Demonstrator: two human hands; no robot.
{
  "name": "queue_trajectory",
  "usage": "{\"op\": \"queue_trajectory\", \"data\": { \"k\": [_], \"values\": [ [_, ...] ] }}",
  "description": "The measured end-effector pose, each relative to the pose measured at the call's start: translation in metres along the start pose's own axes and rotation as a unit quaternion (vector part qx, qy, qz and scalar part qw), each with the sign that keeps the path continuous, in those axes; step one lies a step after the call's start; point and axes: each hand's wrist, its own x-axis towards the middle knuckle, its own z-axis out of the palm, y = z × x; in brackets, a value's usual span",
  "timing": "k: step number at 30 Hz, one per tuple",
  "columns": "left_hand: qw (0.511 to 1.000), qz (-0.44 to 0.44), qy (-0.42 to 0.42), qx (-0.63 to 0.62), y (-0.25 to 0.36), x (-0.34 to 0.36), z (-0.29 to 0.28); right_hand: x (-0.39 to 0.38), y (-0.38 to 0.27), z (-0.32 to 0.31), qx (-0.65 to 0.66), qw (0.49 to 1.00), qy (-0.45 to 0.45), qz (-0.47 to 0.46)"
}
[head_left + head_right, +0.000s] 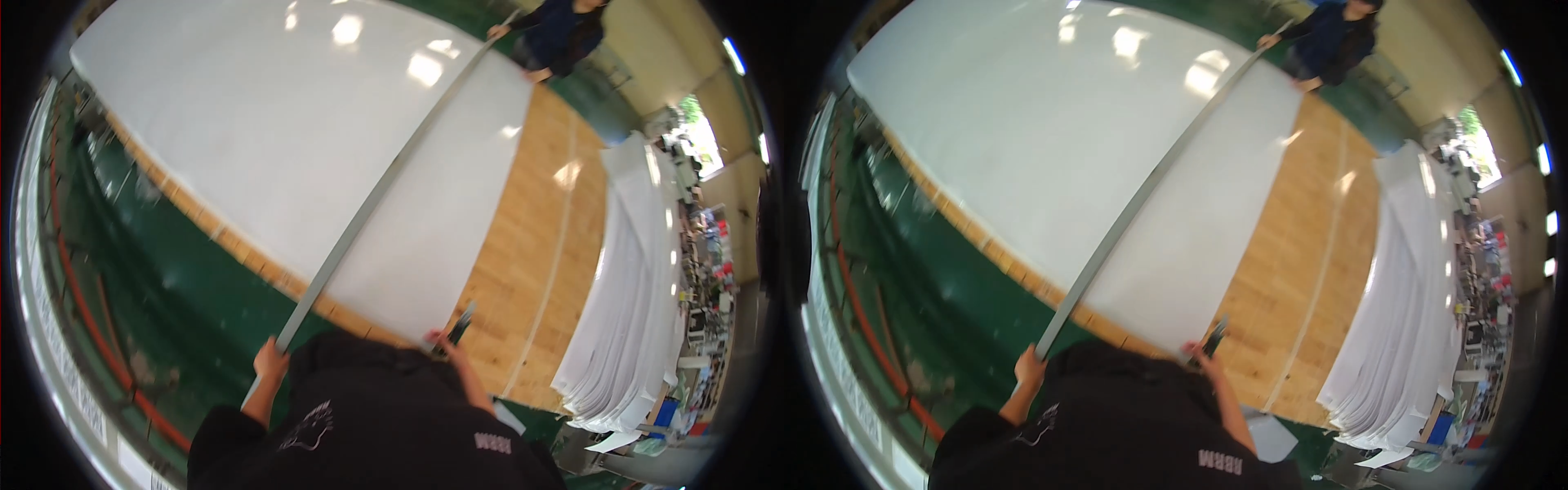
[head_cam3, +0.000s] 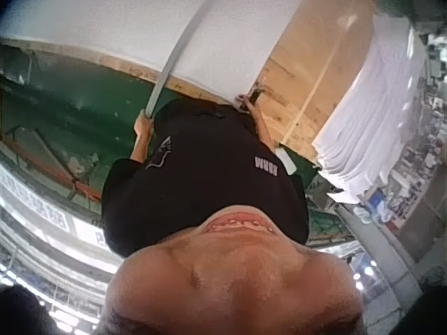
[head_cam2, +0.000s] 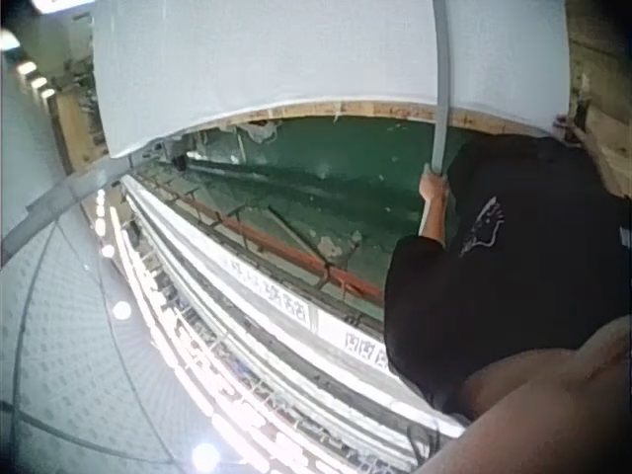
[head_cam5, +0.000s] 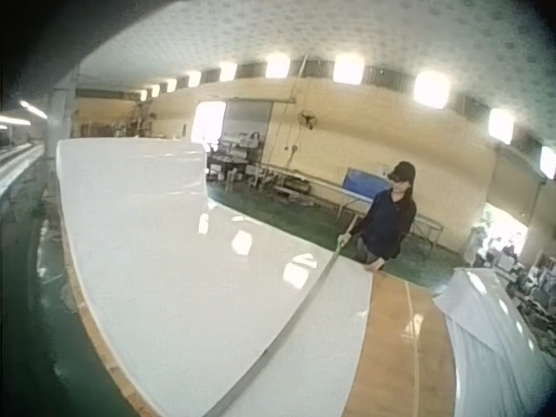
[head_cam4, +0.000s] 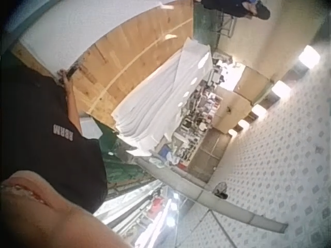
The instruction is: The recorder uses a utility knife and a metal guide bar to cut large sheets of white plastic or vinyl material on a workshop table.
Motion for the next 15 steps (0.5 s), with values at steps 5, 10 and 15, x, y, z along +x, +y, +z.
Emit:
{"op": "queue_trajectory", "data": {
  "k": [5, 10, 15],
  "values": [
    [0.999, -0.008, 0.046, -0.014, -0.014, 0.005, 0.027, -0.007, -0.032, 0.008, -0.040, 0.999, -0.022, -0.004],
    [0.998, 0.001, 0.065, 0.001, -0.001, 0.001, 0.012, 0.000, -0.024, 0.000, 0.007, 0.997, -0.070, -0.043],
    [0.999, 0.010, 0.050, -0.001, 0.005, -0.005, 0.008, -0.007, -0.021, -0.003, -0.039, 0.996, -0.064, -0.040]
  ]
}}
